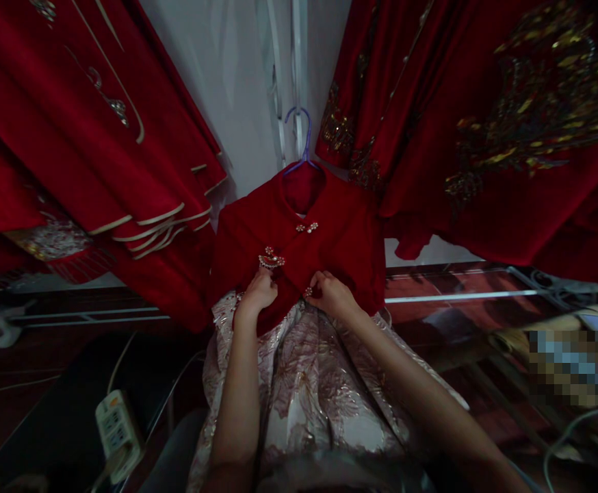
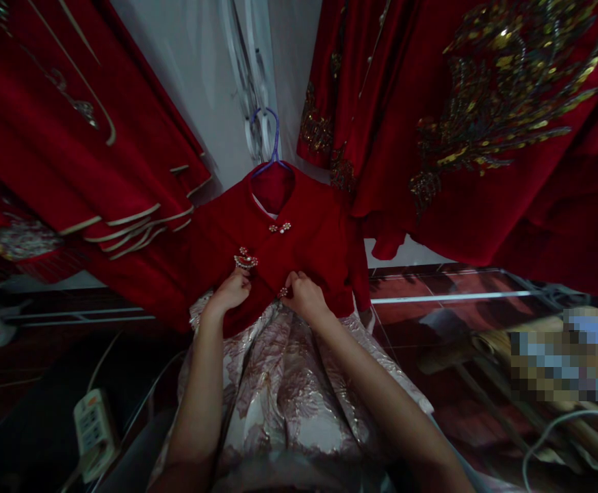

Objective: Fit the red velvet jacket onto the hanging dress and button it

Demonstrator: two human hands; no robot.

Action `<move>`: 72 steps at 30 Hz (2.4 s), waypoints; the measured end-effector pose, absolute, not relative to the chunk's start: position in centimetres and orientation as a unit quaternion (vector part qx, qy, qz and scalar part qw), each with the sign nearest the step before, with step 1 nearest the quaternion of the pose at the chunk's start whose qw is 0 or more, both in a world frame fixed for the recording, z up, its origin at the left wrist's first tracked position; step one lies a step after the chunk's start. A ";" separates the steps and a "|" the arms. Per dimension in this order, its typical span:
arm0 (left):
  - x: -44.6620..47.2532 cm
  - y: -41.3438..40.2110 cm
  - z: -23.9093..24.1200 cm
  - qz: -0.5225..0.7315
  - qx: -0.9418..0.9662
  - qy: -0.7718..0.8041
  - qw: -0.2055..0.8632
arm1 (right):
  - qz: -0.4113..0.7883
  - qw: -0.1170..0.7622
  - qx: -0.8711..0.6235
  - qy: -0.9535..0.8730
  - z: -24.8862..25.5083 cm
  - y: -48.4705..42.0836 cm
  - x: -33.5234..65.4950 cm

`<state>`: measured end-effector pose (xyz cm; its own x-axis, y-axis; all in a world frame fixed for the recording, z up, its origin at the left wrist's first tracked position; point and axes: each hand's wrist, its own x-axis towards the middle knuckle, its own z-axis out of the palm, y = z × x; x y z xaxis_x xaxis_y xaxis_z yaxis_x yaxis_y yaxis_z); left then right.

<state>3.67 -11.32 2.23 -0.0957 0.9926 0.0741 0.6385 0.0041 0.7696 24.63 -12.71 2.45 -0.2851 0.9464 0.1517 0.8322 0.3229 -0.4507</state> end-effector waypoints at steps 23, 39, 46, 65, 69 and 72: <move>3.7 -12.2 3.3 0.302 0.612 0.523 0.511 | 0.359 0.399 -0.446 -0.716 1.0 -12.7 22.5; 3.8 -11.9 2.9 0.308 0.639 0.542 0.450 | 0.299 0.438 -0.431 -0.730 0.4 -13.1 22.3; 2.5 -11.6 2.4 0.363 0.676 0.517 0.381 | 0.339 0.354 -0.428 -0.759 2.1 -12.3 24.1; 3.9 -12.1 3.3 0.216 0.787 0.543 0.198 | 0.371 0.361 -0.460 -0.721 -0.9 -11.8 23.0; 3.9 -12.0 3.2 0.232 0.785 0.530 0.220 | 0.399 0.385 -0.442 -0.705 -0.8 -12.1 22.9; 3.9 -11.9 3.0 0.241 0.770 0.542 0.233 | 0.408 0.389 -0.439 -0.700 -0.8 -12.2 22.8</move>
